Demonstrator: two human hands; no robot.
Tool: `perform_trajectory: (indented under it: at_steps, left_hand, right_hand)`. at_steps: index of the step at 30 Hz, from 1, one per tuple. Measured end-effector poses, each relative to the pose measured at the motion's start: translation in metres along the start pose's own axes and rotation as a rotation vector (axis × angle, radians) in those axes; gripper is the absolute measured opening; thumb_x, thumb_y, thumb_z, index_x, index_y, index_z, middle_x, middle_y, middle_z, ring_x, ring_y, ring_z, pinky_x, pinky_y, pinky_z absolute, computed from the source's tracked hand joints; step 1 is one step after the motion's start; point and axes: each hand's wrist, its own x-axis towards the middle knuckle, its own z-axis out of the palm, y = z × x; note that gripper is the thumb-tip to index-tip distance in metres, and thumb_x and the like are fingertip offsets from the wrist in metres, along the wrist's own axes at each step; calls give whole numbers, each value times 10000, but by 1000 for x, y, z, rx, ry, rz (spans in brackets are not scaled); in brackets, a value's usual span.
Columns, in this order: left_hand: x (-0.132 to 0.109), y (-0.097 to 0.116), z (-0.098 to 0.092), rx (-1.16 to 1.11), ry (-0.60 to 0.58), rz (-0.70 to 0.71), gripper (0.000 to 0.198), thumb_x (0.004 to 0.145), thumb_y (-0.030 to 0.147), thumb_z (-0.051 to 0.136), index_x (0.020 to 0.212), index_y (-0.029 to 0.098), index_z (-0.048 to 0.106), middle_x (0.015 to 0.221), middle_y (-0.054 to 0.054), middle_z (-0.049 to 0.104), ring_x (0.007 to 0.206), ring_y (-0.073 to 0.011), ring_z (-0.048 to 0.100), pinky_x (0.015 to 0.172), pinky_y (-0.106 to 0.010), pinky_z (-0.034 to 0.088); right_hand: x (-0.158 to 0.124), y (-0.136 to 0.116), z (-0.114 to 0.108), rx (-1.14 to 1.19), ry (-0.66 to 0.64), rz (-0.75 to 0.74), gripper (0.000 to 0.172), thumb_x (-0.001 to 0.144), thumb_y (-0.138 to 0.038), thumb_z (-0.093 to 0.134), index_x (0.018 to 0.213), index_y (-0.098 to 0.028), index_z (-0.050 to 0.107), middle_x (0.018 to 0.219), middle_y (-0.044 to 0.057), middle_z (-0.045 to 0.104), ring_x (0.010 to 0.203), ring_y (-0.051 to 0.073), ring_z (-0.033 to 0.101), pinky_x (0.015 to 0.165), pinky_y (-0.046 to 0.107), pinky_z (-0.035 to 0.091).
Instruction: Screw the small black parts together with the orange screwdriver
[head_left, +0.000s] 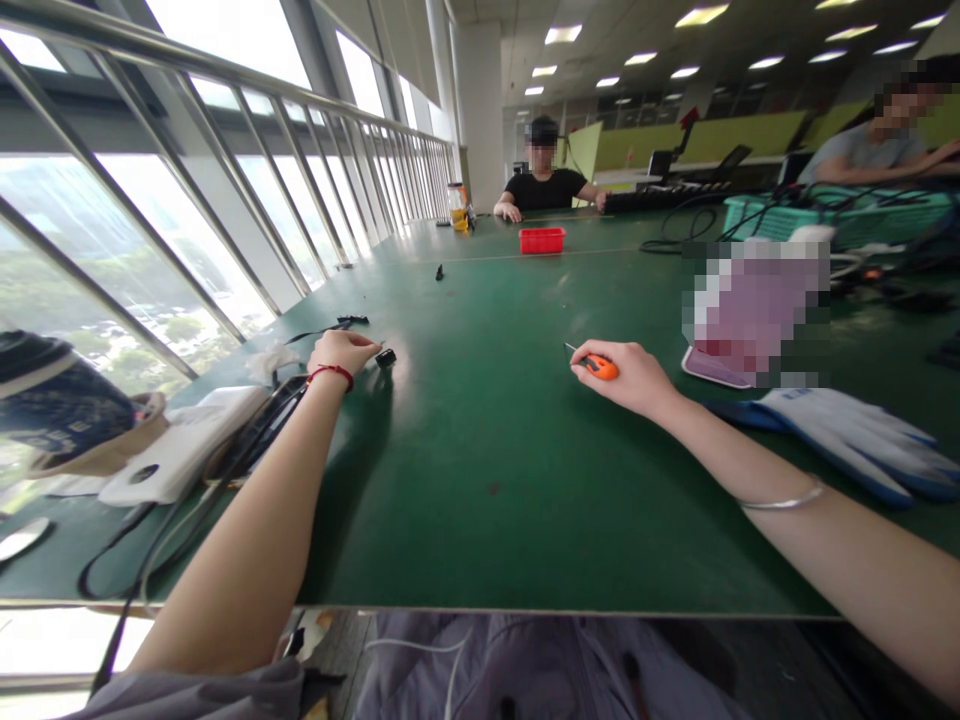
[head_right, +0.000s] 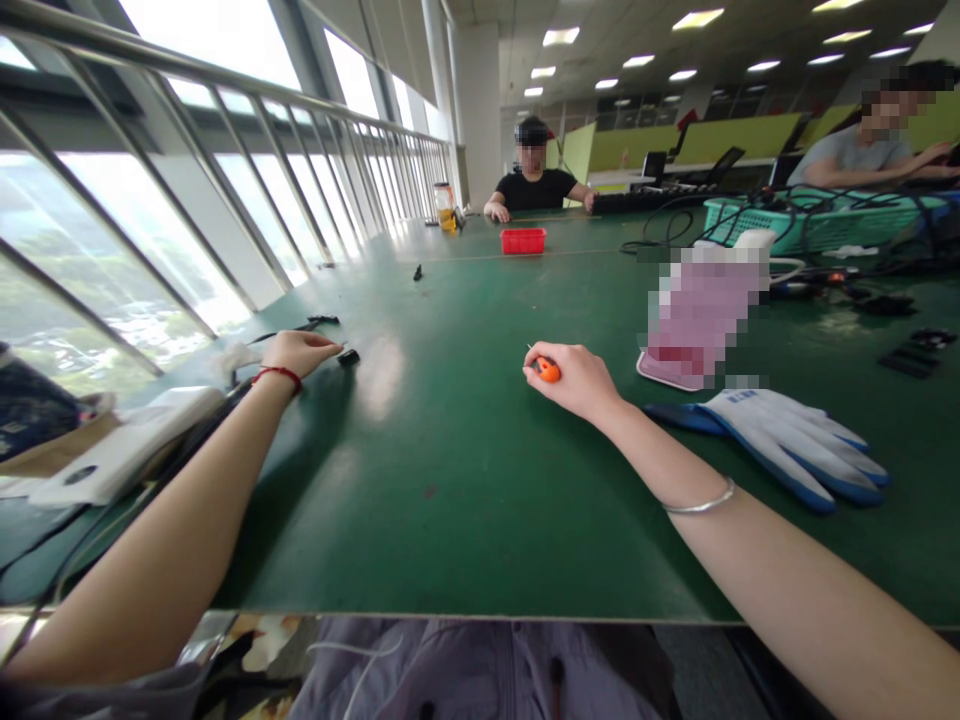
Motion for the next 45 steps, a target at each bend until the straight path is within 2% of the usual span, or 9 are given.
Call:
perform_trajectory:
  at_steps: [7, 19, 24, 30, 34, 37, 40, 42, 45]
  left_hand:
    - [5, -2, 2, 49, -56, 17, 399, 711, 487, 611, 972, 202, 709, 932, -37, 672, 822, -174, 563, 628, -241, 374]
    - [0, 3, -1, 108, -76, -9, 412, 695, 509, 595, 971, 225, 710, 1017, -52, 681, 898, -221, 603, 703, -281, 437]
    - [-3, 5, -4, 102, -6, -13, 448, 742, 527, 523, 1009, 211, 696, 1061, -75, 678, 960, -259, 604, 748, -311, 468]
    - [-7, 10, 5, 92, -30, 50, 344, 697, 451, 595, 900, 203, 721, 987, -85, 702, 922, -276, 627, 745, -327, 488]
    - [-24, 41, 26, -4, -74, 229, 267, 714, 391, 607, 874, 204, 712, 902, -56, 711, 839, -223, 641, 715, -287, 492]
    - [-58, 79, 49, -163, -173, 547, 214, 748, 343, 587, 859, 199, 701, 855, -26, 696, 791, -163, 634, 716, -240, 493]
    - [-98, 114, 68, -199, -163, 834, 176, 774, 311, 565, 856, 210, 684, 877, -24, 660, 800, -152, 612, 720, -244, 489]
    - [-117, 126, 73, -153, -99, 909, 161, 790, 284, 544, 866, 215, 667, 884, -27, 646, 841, -165, 596, 732, -259, 482]
    - [-126, 128, 72, -123, -79, 950, 152, 803, 273, 527, 871, 217, 652, 912, -28, 642, 875, -174, 584, 729, -267, 474]
  right_hand:
    - [0, -1, 0, -16, -11, -1, 145, 760, -343, 546, 831, -259, 641, 876, -10, 702, 791, 201, 642, 663, 298, 450]
    - [0, -1, 0, -20, -22, -10, 146, 757, -340, 549, 837, -256, 638, 877, -5, 699, 792, 202, 639, 665, 299, 452]
    - [0, -2, 0, -13, -16, -7, 144, 761, -342, 553, 834, -257, 642, 880, -5, 702, 803, 205, 642, 682, 304, 456]
    - [0, -7, -4, 66, 90, 0, 188, 793, -409, 537, 815, -264, 655, 874, -1, 710, 792, 204, 647, 675, 301, 456]
    - [-3, -18, -14, 119, 272, 9, 141, 787, -355, 545, 818, -248, 631, 712, 4, 672, 654, 182, 621, 593, 283, 434]
    - [-7, -30, -24, 230, 374, 6, 162, 744, -289, 592, 896, -243, 560, 648, -18, 627, 605, 163, 601, 600, 279, 453]
    - [-11, -42, -32, 299, 450, -70, 164, 731, -267, 601, 873, -240, 523, 730, 1, 631, 669, 167, 615, 624, 280, 474]
    - [-14, -50, -35, 316, 484, -110, 130, 735, -265, 601, 836, -237, 525, 789, 18, 641, 723, 174, 622, 652, 285, 486]
    - [-17, -58, -38, 289, 499, -147, 81, 749, -279, 598, 773, -236, 533, 795, 25, 644, 729, 177, 618, 659, 290, 487]
